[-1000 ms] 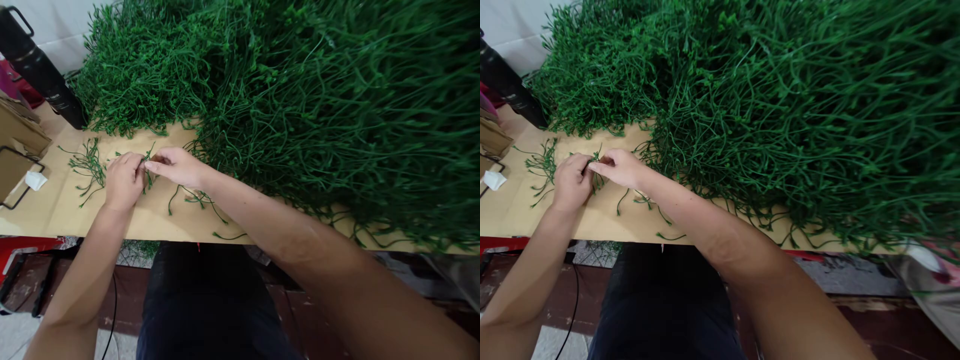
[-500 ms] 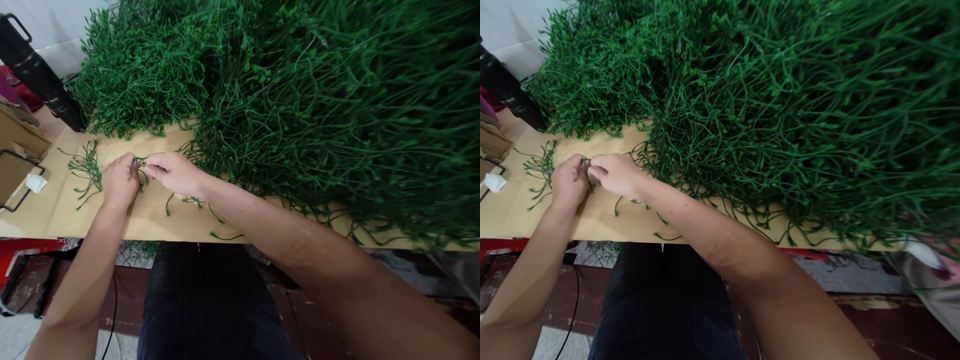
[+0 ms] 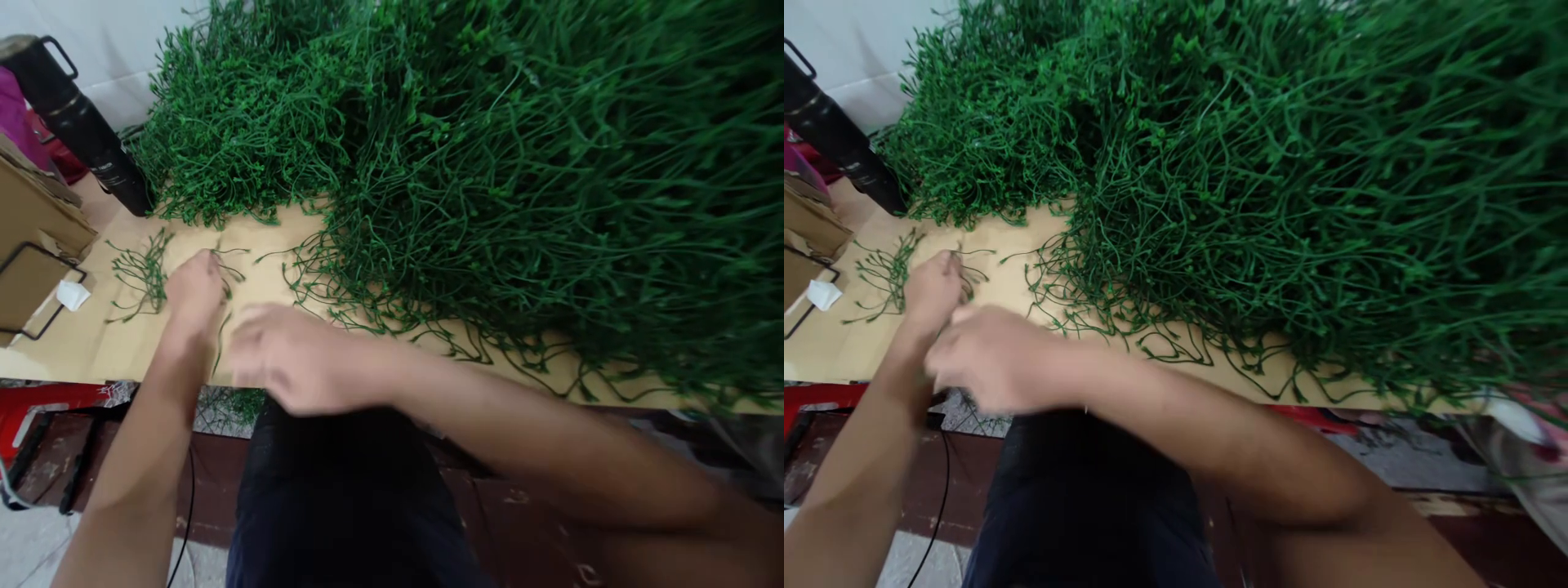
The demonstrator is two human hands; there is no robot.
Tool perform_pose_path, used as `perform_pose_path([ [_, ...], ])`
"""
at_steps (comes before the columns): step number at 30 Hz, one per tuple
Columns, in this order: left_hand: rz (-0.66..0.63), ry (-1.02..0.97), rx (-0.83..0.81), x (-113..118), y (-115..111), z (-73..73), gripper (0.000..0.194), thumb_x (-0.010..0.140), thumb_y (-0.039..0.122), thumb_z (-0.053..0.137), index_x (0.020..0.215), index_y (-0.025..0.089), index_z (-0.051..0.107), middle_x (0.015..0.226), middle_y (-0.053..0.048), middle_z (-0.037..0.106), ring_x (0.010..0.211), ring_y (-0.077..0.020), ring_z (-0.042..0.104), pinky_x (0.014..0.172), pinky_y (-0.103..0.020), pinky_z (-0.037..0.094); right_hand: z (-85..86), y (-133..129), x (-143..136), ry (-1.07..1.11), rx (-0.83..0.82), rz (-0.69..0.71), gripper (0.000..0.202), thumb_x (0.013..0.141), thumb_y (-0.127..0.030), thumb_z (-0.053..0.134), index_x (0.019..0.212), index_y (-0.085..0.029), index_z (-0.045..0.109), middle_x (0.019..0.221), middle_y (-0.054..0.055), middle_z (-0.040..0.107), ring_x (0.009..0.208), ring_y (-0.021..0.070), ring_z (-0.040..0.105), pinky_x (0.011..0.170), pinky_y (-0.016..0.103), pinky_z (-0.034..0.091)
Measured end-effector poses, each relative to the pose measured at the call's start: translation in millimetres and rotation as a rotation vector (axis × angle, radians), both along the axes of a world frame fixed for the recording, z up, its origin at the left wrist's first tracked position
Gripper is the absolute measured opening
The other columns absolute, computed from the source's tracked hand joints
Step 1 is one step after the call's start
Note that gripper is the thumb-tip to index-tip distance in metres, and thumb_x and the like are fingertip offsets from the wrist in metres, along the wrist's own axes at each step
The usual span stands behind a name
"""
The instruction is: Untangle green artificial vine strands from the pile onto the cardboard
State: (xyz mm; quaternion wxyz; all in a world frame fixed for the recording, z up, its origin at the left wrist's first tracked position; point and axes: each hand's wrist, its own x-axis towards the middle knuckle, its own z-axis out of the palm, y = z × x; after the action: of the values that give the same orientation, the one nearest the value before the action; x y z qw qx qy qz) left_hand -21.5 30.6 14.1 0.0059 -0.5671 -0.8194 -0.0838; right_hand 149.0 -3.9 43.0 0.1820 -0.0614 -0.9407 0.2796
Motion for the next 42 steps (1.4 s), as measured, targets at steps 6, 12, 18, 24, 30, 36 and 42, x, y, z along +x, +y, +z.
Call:
perform_pose_path([
  [6,-0.125,-0.263,0.216,-17,-1,-13.5,0.025,0.088,0.033,0.035,0.075,0.020,0.052,0.076,-0.005,0.063,0.071,-0.0175,0.055,0.065,-0.028,0.037,32.8,-5,20,-0.171,0.261,-0.280,0.016,0.079,-0.007,0.048,0.085,-0.012,0.062,0.087,0.008,0.061,0.088,0.0176,0.051,0.082,0.034,0.040],
  [12,-0.257,-0.345,0.360,-13,1,-20.2,0.025,0.087,0.034,0.039,0.074,0.019,0.056,0.079,-0.003,0.065,0.072,-0.0157,0.056,0.066,-0.027,0.039,54.1,38,90,-0.396,0.396,-1.270,0.026,0.088,-0.026,0.049,0.099,-0.008,0.065,0.103,0.018,0.061,0.102,0.0297,0.058,0.083,0.043,0.043],
  [18,-0.352,-0.456,0.438,-14,1,-20.4,0.028,0.088,0.036,0.040,0.073,0.020,0.056,0.070,-0.001,0.059,0.065,-0.0132,0.052,0.062,-0.026,0.038,46.8,42,77,-0.176,0.291,-1.185,0.033,0.088,-0.028,0.050,0.108,-0.007,0.065,0.111,0.020,0.060,0.108,0.0311,0.055,0.092,0.045,0.042],
  [24,-0.474,-0.712,0.406,-4,-4,-14.9,0.040,0.087,0.053,0.041,0.068,0.019,0.054,0.060,0.000,0.046,0.056,-0.0120,0.041,0.054,-0.027,0.035,-4.3,59,0,0.009,-0.063,-0.708,0.035,0.087,-0.015,0.048,0.121,-0.007,0.054,0.123,0.016,0.050,0.084,0.0142,0.055,0.083,0.031,0.043],
  [30,-0.481,-0.823,0.401,2,-9,-9.3,0.046,0.085,0.062,0.040,0.068,0.020,0.051,0.062,-0.001,0.048,0.057,-0.0127,0.044,0.055,-0.028,0.039,-18.2,70,-16,0.002,-0.302,-0.570,0.016,0.089,-0.017,0.045,0.082,-0.011,0.059,0.071,0.001,0.052,0.066,0.0095,0.042,0.064,0.025,0.031],
  [36,-0.480,-0.740,0.368,-5,-7,-12.5,0.047,0.087,0.062,0.034,0.067,0.021,0.048,0.064,-0.003,0.049,0.063,-0.0148,0.051,0.057,-0.029,0.044,-26.1,70,-15,0.151,-0.488,-0.572,0.024,0.086,-0.027,0.054,0.068,-0.016,0.046,0.061,-0.005,0.039,0.060,0.0066,0.033,0.059,0.024,0.026],
  [42,-0.523,-0.824,0.328,-1,-9,-8.6,0.037,0.086,0.052,0.041,0.067,0.021,0.046,0.066,-0.003,0.053,0.064,-0.0149,0.052,0.060,-0.029,0.045,-34.6,63,-17,0.107,-0.500,-0.542,0.026,0.079,-0.033,0.061,0.071,-0.016,0.045,0.065,-0.005,0.044,0.061,0.0063,0.036,0.059,0.024,0.027],
])
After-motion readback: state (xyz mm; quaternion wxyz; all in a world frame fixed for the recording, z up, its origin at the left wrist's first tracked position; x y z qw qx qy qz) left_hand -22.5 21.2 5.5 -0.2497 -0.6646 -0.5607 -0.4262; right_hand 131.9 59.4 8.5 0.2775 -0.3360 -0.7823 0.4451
